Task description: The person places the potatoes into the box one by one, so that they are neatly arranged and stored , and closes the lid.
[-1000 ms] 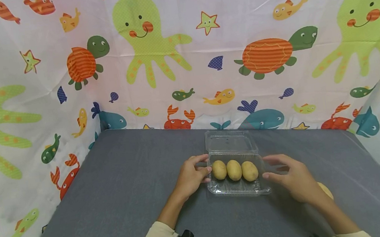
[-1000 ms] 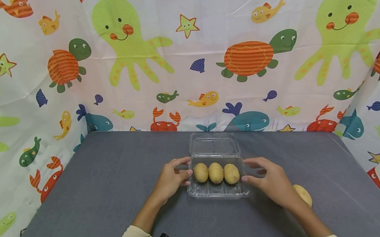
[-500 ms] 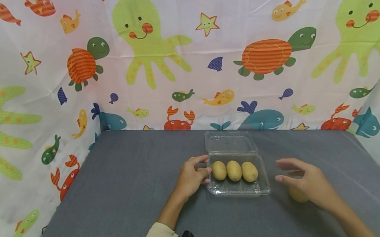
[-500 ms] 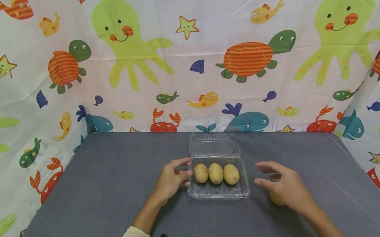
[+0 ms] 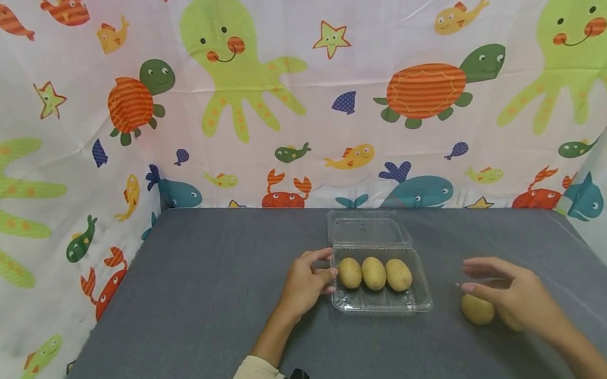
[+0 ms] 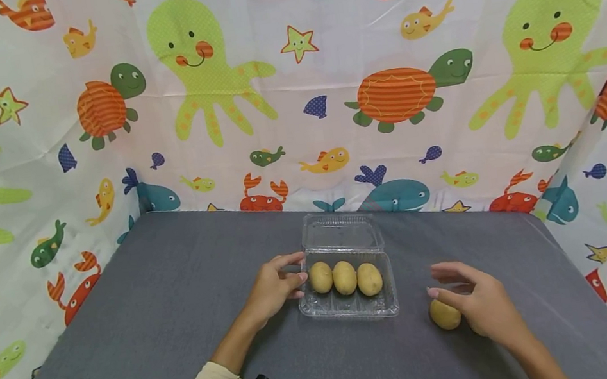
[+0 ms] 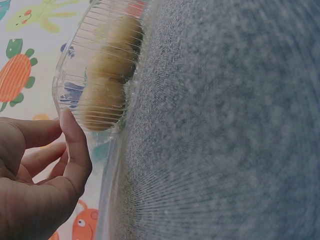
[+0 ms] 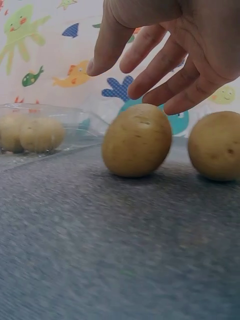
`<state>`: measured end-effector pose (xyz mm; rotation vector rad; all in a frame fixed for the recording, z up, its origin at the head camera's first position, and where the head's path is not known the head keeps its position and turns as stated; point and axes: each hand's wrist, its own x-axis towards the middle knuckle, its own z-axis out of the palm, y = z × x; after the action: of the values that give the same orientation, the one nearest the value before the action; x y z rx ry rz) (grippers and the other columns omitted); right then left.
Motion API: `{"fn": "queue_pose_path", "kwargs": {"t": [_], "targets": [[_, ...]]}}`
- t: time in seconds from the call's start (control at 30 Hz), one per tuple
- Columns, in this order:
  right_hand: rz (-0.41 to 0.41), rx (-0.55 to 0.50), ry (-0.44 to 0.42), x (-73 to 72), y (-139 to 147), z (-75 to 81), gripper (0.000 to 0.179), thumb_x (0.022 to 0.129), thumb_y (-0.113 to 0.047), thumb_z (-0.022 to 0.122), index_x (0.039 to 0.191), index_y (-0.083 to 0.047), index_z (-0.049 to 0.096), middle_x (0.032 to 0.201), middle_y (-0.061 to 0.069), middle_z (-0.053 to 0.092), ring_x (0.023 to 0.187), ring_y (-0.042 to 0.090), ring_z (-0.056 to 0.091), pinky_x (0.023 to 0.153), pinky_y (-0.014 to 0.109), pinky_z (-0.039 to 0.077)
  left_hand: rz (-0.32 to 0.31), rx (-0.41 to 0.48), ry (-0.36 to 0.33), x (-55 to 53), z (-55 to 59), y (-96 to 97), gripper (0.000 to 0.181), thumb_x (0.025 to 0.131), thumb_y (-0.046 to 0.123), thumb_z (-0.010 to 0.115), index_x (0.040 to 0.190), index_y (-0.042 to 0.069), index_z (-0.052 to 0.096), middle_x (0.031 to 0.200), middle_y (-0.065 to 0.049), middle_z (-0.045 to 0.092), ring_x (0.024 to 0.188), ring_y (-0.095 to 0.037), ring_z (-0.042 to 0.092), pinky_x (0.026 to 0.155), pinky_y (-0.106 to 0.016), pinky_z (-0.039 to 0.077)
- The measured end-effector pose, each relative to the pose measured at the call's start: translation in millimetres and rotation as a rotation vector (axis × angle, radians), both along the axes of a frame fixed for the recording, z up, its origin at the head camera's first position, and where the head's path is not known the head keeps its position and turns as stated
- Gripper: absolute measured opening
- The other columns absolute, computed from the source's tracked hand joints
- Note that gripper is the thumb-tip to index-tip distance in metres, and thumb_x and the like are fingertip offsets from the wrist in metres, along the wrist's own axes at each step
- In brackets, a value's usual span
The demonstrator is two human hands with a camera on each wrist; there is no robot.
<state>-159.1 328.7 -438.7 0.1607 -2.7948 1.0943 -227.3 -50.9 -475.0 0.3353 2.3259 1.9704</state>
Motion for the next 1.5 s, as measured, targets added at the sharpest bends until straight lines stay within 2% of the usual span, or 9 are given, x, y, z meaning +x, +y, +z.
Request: {"fn": "queue_pose_path", "kwargs": {"t": [0.2,0.4,0.53,0.77,0.93,1.07,1.2,1.4,1.5], "targets": [[-0.016,-0.006,-0.016,3.0,12.1,-1.7,0.046,0.095,-0.032,0.083,0.134,-0.011,0.071,0.127,0.012,0.075,0.099,-0.007,0.067,0.079,0.011,0.057,-0.003,0.001,-0.003,0.0,-0.1,0.2,0.045,0.101,0.001,0.07,0.146,0.002,0.063,0.135,-0.018,0.062,0.094,-0.017,0.071,0.071,-0.025,0.067],[-0.059,-0.001,-0.121,6.6,21.2,-1.1,0.055,0.096,-0.042,0.08,0.14,-0.01,0.067,0.133,0.018,0.072,0.097,-0.009,0.065,0.078,0.015,0.058,-0.003,-0.002,-0.003,0.0,0.6,-0.1,0.045,0.101,0.001,0.07,0.146,0.0,0.062,0.134,-0.018,0.062,0.092,-0.015,0.071,0.071,-0.025,0.066],[-0.079,0.007,-0.187,8.8,27.4,-0.1,0.062,0.097,-0.049,0.077,0.143,-0.009,0.064,0.138,0.019,0.069,0.097,-0.007,0.065,0.077,0.019,0.059,-0.001,-0.005,-0.007,-0.2,0.9,-0.2,0.045,0.101,0.001,0.07,0.146,0.001,0.062,0.134,-0.018,0.062,0.091,-0.014,0.07,0.071,-0.025,0.066],[-0.074,0.027,-0.21,11.9,39.0,-4.0,0.063,0.097,-0.049,0.076,0.144,-0.009,0.063,0.138,0.02,0.068,0.098,-0.003,0.066,0.076,0.021,0.06,0.0,-0.003,-0.005,-0.1,0.4,0.1,0.045,0.101,0.002,0.07,0.145,0.001,0.063,0.134,-0.017,0.062,0.092,-0.014,0.07,0.071,-0.026,0.067],[-0.089,0.065,-0.251,12.2,45.7,-6.9,0.068,0.096,-0.055,0.076,0.144,-0.008,0.063,0.138,0.019,0.068,0.106,0.007,0.067,0.077,0.022,0.06,0.006,-0.002,-0.008,-0.3,0.2,0.5,0.045,0.101,0.001,0.07,0.145,0.002,0.063,0.133,-0.016,0.062,0.093,-0.014,0.071,0.071,-0.026,0.067],[-0.09,0.074,-0.272,12.6,48.7,-8.7,0.071,0.094,-0.058,0.076,0.144,-0.008,0.063,0.139,0.017,0.069,0.107,0.0,0.063,0.081,0.025,0.061,0.002,0.001,0.0,-0.7,-0.9,0.0,0.045,0.101,0.001,0.07,0.145,0.001,0.063,0.133,-0.017,0.062,0.092,-0.015,0.071,0.071,-0.026,0.067],[-0.092,0.069,-0.275,13.9,50.9,-10.9,0.071,0.093,-0.057,0.077,0.143,-0.008,0.064,0.136,0.016,0.07,0.102,-0.013,0.057,0.084,0.028,0.063,-0.005,0.005,0.012,-0.8,-1.8,-0.3,0.045,0.101,0.0,0.07,0.145,0.0,0.062,0.134,-0.019,0.062,0.09,-0.015,0.071,0.071,-0.027,0.067],[-0.106,0.057,-0.23,16.9,53.3,-14.8,0.068,0.091,-0.053,0.082,0.139,-0.006,0.066,0.13,0.015,0.073,0.097,-0.021,0.052,0.078,0.017,0.058,-0.006,0.0,0.009,-1.4,-1.4,0.1,0.046,0.101,0.001,0.07,0.146,0.0,0.062,0.134,-0.019,0.062,0.09,-0.015,0.071,0.071,-0.026,0.067],[-0.113,0.058,-0.224,18.1,54.9,-16.1,0.068,0.091,-0.052,0.082,0.139,-0.006,0.067,0.131,0.016,0.072,0.096,-0.022,0.051,0.078,0.017,0.058,0.0,-0.008,0.001,-1.5,-1.2,0.5,0.046,0.101,0.001,0.07,0.147,0.001,0.062,0.134,-0.018,0.062,0.092,-0.016,0.072,0.07,-0.025,0.067]]}}
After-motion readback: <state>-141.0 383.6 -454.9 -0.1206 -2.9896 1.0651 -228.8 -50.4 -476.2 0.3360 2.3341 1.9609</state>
